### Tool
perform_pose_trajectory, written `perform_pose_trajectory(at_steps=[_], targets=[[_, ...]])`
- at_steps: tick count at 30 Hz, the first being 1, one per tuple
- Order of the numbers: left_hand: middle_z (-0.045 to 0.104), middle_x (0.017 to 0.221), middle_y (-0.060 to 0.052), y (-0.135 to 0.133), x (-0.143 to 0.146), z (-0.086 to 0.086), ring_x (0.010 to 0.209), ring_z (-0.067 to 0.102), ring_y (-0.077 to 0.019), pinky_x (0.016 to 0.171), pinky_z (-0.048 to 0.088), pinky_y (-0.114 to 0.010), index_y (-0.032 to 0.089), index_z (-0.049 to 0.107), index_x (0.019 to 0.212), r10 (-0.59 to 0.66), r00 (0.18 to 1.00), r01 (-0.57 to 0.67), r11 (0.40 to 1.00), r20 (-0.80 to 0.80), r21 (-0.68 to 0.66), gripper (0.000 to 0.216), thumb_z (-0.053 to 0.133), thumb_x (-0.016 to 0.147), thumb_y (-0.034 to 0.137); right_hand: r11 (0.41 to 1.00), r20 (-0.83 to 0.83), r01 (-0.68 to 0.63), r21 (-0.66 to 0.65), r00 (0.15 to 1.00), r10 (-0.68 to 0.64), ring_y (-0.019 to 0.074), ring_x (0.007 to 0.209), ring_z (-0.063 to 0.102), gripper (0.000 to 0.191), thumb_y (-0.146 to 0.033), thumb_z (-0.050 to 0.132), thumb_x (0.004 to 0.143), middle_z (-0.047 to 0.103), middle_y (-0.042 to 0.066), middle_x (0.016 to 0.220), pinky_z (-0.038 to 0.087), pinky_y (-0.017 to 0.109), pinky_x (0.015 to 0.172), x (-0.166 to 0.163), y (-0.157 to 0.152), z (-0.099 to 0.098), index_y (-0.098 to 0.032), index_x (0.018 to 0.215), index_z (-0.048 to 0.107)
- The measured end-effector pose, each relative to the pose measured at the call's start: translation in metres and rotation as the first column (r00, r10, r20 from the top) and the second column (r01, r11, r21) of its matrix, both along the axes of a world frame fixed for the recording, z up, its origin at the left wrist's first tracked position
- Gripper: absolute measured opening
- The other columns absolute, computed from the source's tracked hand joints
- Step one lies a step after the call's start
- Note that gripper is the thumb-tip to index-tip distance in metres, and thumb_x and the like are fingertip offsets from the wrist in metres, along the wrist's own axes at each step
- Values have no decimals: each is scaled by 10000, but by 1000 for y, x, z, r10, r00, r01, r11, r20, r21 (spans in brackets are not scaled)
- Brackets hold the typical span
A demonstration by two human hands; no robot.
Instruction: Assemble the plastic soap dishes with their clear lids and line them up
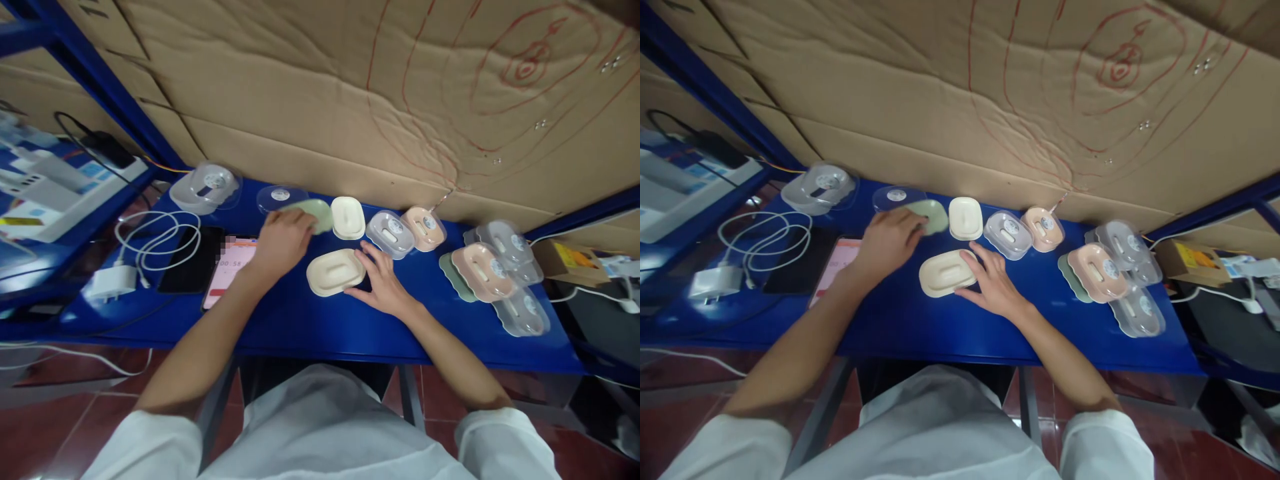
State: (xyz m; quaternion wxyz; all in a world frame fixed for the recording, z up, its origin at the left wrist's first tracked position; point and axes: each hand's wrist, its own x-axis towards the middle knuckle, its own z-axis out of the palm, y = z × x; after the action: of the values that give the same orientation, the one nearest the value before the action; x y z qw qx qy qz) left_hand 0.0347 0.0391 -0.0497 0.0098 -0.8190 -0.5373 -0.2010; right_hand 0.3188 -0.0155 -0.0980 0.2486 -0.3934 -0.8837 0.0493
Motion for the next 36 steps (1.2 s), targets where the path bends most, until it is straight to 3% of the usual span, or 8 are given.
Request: perform_pose_trajectory(at_steps=[4, 8, 14, 22, 25, 28, 32, 36], targets=[[771, 1191, -94, -32, 33, -7, 1114, 727, -267, 947, 532, -396, 217, 711, 1236, -386, 923, 386, 920, 11, -68, 243, 524, 1083, 251, 1000, 44, -13, 5, 999, 13, 378, 1599, 391, 745, -586, 652, 1029, 413, 166, 1718, 399, 640, 1250, 4, 4, 3, -305, 1672, 398], [730, 1300, -108, -41, 41, -16, 1169, 699, -284, 1037, 497, -429, 214, 642, 1355, -510, 860, 507, 858, -28, -76, 344, 655, 1045, 363, 993, 86, -99, -71, 991, 105, 339, 1579, 438, 573, -556, 614, 1059, 505, 140, 1673, 415, 610, 1259, 11, 12, 7, -276, 1557, 571], [709, 1222, -142, -34, 31, -14, 1162, 675, -345, 971, 473, -469, 186, 644, 1318, -424, 885, 413, 906, -194, -96, 379, 732, 976, 323, 994, 100, -86, -68, 991, 92, 294, 1537, 509, 428, -395, 541, 1114, 599, 85, 1604, 478, 564, 1232, 14, 18, 8, -304, 1524, 625], [711, 1228, -147, -33, 32, -13, 1172, 675, -335, 944, 482, -442, 180, 679, 1242, -364, 908, 344, 930, -205, -129, 268, 669, 975, 165, 997, 140, -68, -37, 987, 72, 276, 1553, 488, 533, -182, 457, 1109, 577, 78, 1626, 443, 566, 1249, 9, 13, 5, -327, 1619, 519], [727, 1186, -137, -35, 31, -9, 1144, 685, -333, 925, 490, -450, 195, 701, 1209, -372, 909, 346, 925, -189, -154, 239, 666, 973, 182, 994, 118, -83, -64, 989, 91, 272, 1553, 486, 510, -244, 445, 1129, 574, 67, 1629, 442, 563, 1250, 8, 14, 3, -342, 1626, 506], [738, 1153, -129, -34, 23, -4, 1128, 692, -338, 920, 503, -462, 211, 725, 1146, -346, 924, 314, 930, -162, -192, 196, 675, 956, 204, 993, 50, -37, -112, 998, 43, 265, 1607, 412, 542, -350, 384, 1156, 480, 72, 1703, 411, 571, 1285, 8, 19, -1, -329, 1698, 375], [712, 1189, -158, -29, 4, -1, 1178, 668, -392, 973, 511, -547, 217, 723, 1181, -192, 963, 147, 963, -191, -224, 259, 665, 929, 193, 979, 87, 80, -186, 994, -65, 286, 1674, 266, 685, -504, 360, 1150, 317, 104, 1785, 335, 597, 1333, 6, 30, -9, -299, 1764, 134], [670, 1249, -202, -26, -6, -2, 1245, 620, -440, 947, 543, -586, 200, 694, 1246, -57, 980, 9, 971, -193, -241, 327, 628, 928, 167, 975, 150, 79, -208, 988, -48, 306, 1696, 178, 755, -563, 388, 1135, 256, 104, 1806, 264, 621, 1355, 3, 33, -14, -296, 1768, 75]])
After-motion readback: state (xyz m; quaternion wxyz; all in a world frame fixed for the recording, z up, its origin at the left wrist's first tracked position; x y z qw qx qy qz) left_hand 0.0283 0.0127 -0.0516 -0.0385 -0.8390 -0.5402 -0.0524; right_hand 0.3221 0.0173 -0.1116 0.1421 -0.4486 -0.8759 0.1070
